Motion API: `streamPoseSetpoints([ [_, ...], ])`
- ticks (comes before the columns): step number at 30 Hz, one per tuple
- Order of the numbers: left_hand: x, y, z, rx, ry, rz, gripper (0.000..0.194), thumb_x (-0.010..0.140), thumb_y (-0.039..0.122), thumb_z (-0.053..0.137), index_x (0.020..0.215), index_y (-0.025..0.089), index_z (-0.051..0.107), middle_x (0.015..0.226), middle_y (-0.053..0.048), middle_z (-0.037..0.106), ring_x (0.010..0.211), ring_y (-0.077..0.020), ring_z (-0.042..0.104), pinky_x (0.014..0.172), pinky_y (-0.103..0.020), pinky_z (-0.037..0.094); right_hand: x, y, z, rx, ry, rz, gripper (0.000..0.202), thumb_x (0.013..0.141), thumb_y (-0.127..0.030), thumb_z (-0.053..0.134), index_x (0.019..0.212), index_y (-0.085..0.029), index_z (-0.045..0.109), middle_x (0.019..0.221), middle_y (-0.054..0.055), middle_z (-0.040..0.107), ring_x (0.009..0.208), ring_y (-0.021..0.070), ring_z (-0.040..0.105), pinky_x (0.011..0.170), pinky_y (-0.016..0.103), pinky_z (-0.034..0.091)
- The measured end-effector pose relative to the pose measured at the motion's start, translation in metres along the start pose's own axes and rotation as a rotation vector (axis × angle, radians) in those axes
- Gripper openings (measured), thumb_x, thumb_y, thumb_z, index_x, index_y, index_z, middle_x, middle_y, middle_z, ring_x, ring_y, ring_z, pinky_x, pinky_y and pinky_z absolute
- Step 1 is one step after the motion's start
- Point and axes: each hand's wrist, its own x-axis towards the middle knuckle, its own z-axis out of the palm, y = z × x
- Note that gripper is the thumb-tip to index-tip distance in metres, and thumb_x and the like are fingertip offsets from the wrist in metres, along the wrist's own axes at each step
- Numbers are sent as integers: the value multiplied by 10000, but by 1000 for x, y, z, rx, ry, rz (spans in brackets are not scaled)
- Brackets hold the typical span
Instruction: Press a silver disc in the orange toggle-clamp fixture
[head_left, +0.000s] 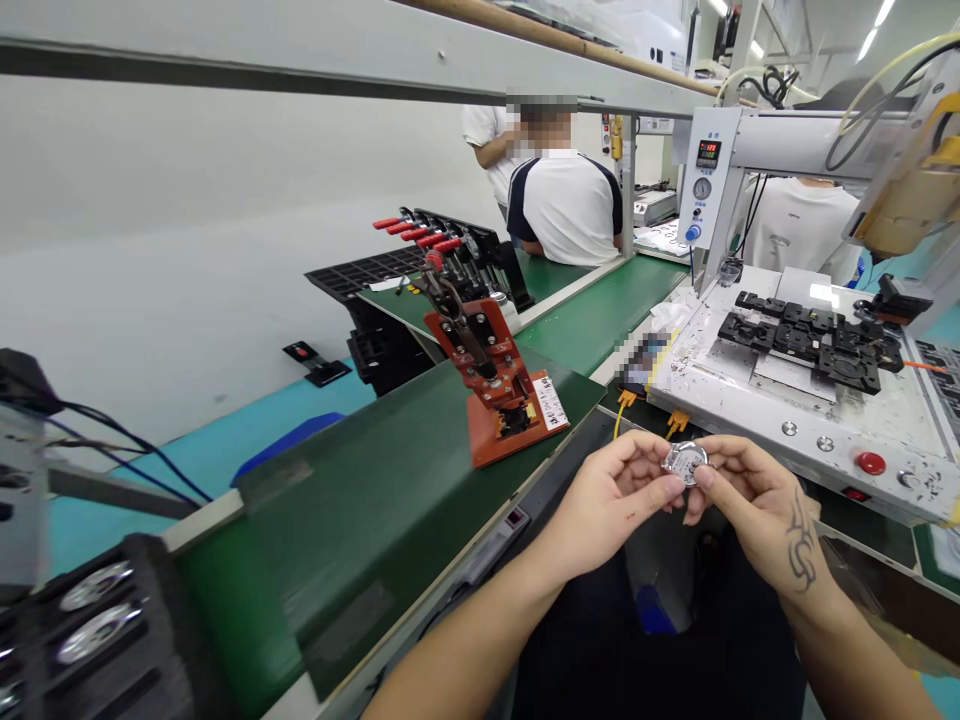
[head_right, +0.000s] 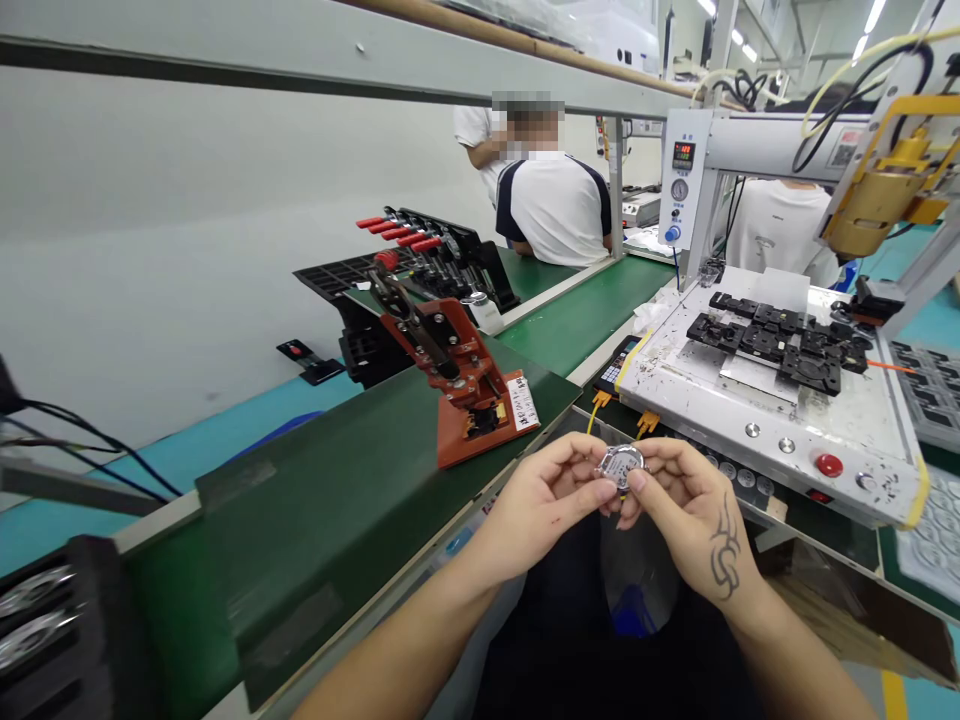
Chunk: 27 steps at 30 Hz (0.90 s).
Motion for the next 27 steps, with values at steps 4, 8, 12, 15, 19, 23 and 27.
streamPoseSetpoints([
  [4, -1, 5, -1, 54, -2, -25, 405, 878, 481, 893, 1013, 156, 692, 864, -33, 723, 744, -151, 681, 752, -302, 575, 0, 0, 1, -22, 8, 14, 280, 929, -426, 799, 1077, -200, 724, 745, 1, 763, 618, 127, 716, 600, 251, 645],
  [8, 3, 17, -6, 165, -28, -20, 397, 916, 507, 849, 1034, 152, 718, 815, -10, 687, 659, -112, 616, 664, -259, 518, 1, 2, -3, -125, -24, 45, 297, 942, -480, 772, 966, -189, 720, 650, -8, 723, 544, 96, 629, 531, 220, 542],
  [12, 7, 15, -11, 140, -35, -12, 383, 946, 502, 819, 1057, 145, 736, 831, -23, 699, 633, -106, 607, 639, -254, 510, 1, 8, -5, -98, -114, 92, 330, 962, -493, 740, 868, -178, 719, 682, 10, 739, 528, 79, 588, 514, 217, 484],
  [15, 6, 6, -11, 8, -56, -7, 417, 877, 440, 904, 1132, 151, 748, 948, -63, 749, 735, -139, 674, 705, -276, 560, 1, 16, -6, -7, -103, 96, 298, 972, -465, 733, 881, -183, 707, 731, 15, 760, 528, 74, 588, 506, 217, 454],
  [19, 2, -1, -9, -51, -47, -7, 445, 827, 314, 954, 1199, 166, 760, 1066, -99, 779, 884, -181, 714, 787, -296, 586, 0, 25, -8, 113, -79, 113, 258, 974, -432, 734, 892, -196, 672, 773, 12, 766, 527, 81, 591, 496, 228, 447],
  [23, 1, 1, -6, -49, -28, -3, 417, 828, 298, 951, 1180, 157, 776, 957, -68, 769, 788, -154, 692, 742, -290, 587, -1, 26, -8, 129, -89, 138, 269, 984, -437, 720, 884, -194, 664, 776, 16, 763, 536, 88, 591, 498, 235, 441],
  [27, 1, 4, -5, -47, -22, 8, 407, 818, 298, 959, 1153, 147, 785, 911, -57, 762, 745, -142, 687, 705, -274, 584, -3, 28, -8, 112, -108, 123, 279, 1005, -445, 687, 891, -191, 675, 785, 23, 766, 542, 90, 586, 509, 242, 434],
])
